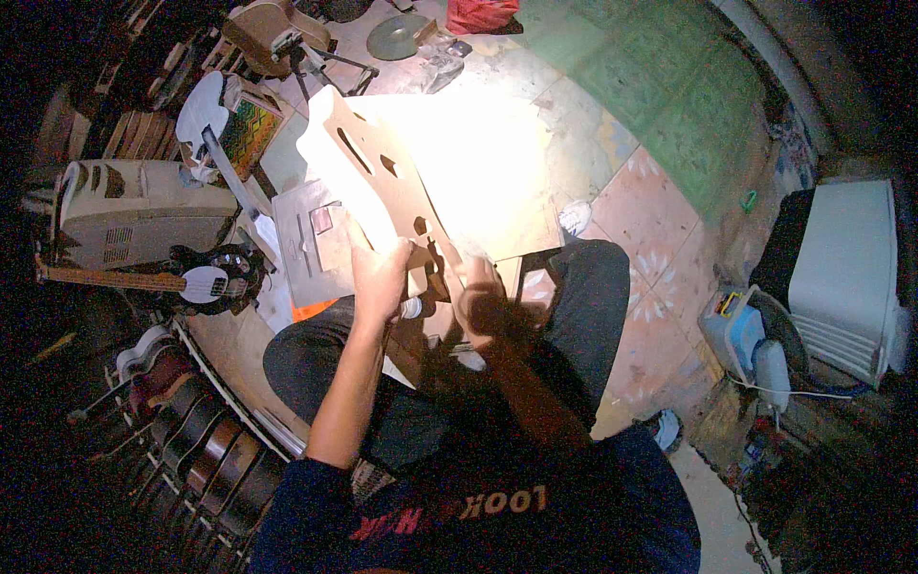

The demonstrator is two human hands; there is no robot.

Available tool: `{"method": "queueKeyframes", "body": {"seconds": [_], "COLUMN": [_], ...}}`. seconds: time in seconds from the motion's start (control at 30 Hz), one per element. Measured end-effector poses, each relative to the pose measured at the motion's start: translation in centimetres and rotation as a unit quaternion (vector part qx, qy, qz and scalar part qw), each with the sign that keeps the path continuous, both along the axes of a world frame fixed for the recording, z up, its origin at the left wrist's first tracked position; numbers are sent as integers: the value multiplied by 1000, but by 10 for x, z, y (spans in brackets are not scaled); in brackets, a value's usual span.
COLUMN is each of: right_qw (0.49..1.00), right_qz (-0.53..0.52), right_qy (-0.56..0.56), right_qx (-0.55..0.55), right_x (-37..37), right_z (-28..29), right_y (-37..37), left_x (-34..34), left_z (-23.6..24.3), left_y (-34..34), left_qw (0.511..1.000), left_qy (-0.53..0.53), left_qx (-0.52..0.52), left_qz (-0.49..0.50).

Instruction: The person sits on the floor and uses a knife to carve and shape a light-colored wooden piece. They repeatedly scrape the surface and edges, then switch to a sanding block to smooth the carved areas. The person handles the wood with both hands, rotating it to access different sides.

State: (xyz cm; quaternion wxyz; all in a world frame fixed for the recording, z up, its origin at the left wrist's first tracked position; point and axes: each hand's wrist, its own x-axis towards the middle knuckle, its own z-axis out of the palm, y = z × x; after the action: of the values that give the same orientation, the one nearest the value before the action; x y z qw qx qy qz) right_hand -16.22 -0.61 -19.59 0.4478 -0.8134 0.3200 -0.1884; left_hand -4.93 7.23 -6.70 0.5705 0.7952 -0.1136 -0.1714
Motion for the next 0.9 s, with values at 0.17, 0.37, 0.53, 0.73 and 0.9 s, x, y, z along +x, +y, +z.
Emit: {"method": "queueKeyframes", "body": {"seconds": [0.17, 0.37, 0.53, 0.73, 0.9], "right_qw": [1000, 997, 998, 993, 998], "right_qz": [4, 18, 1, 27, -11], "right_qy": [1, -59, -49, -76, -9], "right_qx": [9, -37, -32, 85, 67], "right_x": [13, -5, -4, 14, -3], "right_z": [-14, 6, -5, 3, -31], "right_y": [-7, 0, 1, -8, 6], "left_x": [1, 2, 3, 9, 5], "left_z": [9, 9, 5, 3, 1], "left_y": [-2, -1, 3, 8, 4], "left_qw": [998, 1000, 999, 997, 1000], "left_qy": [48, 22, 31, 64, 1], "left_qx": [-37, 17, -1, -35, 12], "left_qz": [-10, -1, -13, -22, 0]}}
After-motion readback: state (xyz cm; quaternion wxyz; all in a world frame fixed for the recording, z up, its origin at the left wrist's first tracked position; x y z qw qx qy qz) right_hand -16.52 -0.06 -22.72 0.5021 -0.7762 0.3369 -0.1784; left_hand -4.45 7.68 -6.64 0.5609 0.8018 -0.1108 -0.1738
